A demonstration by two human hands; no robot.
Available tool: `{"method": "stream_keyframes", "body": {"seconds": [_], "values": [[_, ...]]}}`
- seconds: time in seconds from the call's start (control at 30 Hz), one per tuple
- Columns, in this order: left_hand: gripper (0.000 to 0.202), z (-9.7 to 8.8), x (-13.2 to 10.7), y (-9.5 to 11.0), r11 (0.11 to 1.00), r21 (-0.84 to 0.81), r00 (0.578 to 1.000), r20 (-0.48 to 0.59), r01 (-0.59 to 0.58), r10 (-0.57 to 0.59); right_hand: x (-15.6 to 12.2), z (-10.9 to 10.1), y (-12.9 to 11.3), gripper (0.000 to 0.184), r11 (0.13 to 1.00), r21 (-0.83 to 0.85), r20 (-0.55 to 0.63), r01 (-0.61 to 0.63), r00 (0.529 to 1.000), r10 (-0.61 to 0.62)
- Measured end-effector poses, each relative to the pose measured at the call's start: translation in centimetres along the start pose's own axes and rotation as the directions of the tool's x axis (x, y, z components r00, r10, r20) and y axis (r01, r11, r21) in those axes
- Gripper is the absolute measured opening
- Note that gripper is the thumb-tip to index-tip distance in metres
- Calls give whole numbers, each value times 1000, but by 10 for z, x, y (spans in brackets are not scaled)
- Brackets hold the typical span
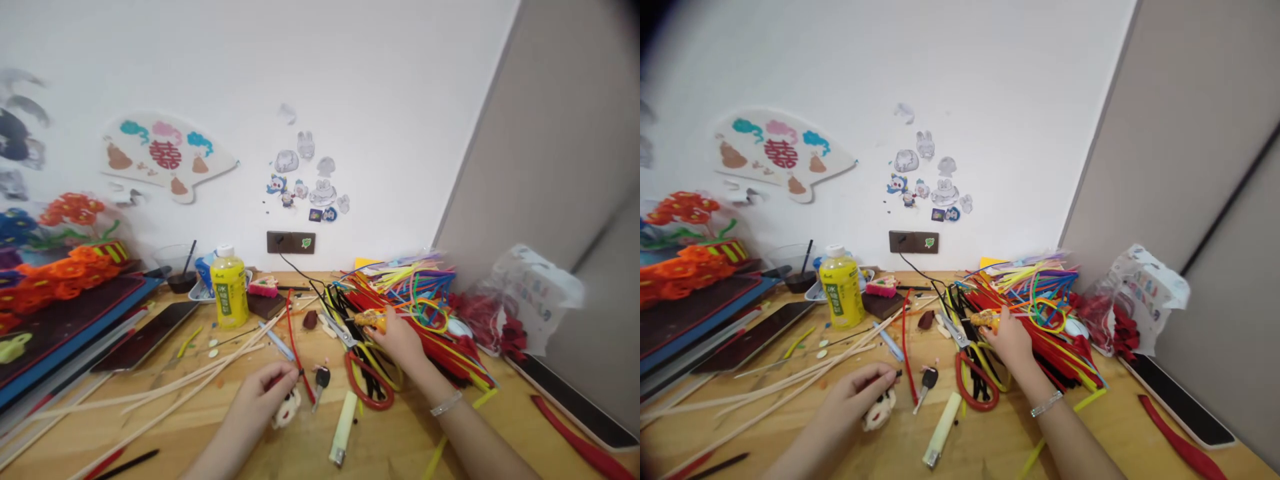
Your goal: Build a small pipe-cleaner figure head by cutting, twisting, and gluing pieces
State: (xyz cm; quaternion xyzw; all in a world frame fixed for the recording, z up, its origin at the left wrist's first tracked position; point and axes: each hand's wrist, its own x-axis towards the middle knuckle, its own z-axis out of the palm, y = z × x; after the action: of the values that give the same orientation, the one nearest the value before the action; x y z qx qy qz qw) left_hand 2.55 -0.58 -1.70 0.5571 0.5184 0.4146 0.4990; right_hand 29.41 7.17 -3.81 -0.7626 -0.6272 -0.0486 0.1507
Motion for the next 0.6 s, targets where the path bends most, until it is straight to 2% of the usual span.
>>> {"method": "stream_keyframes", "body": {"seconds": [0.1, 0.17, 0.23, 0.3, 0.4, 0.6], "values": [[35, 1, -1, -2, 1000, 11, 1000, -19, -16, 16, -5, 2, 2, 53, 989, 92, -165, 117, 981, -101], [33, 1, -2, -4, 999, 26, 999, -33, -24, 24, -11, -5, 1, 52, 961, 193, -300, 198, 945, -135], [32, 1, -3, -5, 999, 33, 1000, -26, -17, 17, -20, -15, -4, 55, 920, 279, -380, 276, 911, -158], [31, 1, -4, -5, 999, 37, 1000, -12, -1, 2, -32, -24, -13, 58, 875, 311, -396, 370, 888, -234], [28, 1, -6, -3, 996, 93, 1000, 16, -10, 9, -49, -31, -30, 56, 799, 324, -331, 506, 852, -405], [26, 3, -15, 7, 978, 208, 997, 73, -34, 19, -64, -31, -43, 54, 754, 343, -305, 560, 826, -474]]}}
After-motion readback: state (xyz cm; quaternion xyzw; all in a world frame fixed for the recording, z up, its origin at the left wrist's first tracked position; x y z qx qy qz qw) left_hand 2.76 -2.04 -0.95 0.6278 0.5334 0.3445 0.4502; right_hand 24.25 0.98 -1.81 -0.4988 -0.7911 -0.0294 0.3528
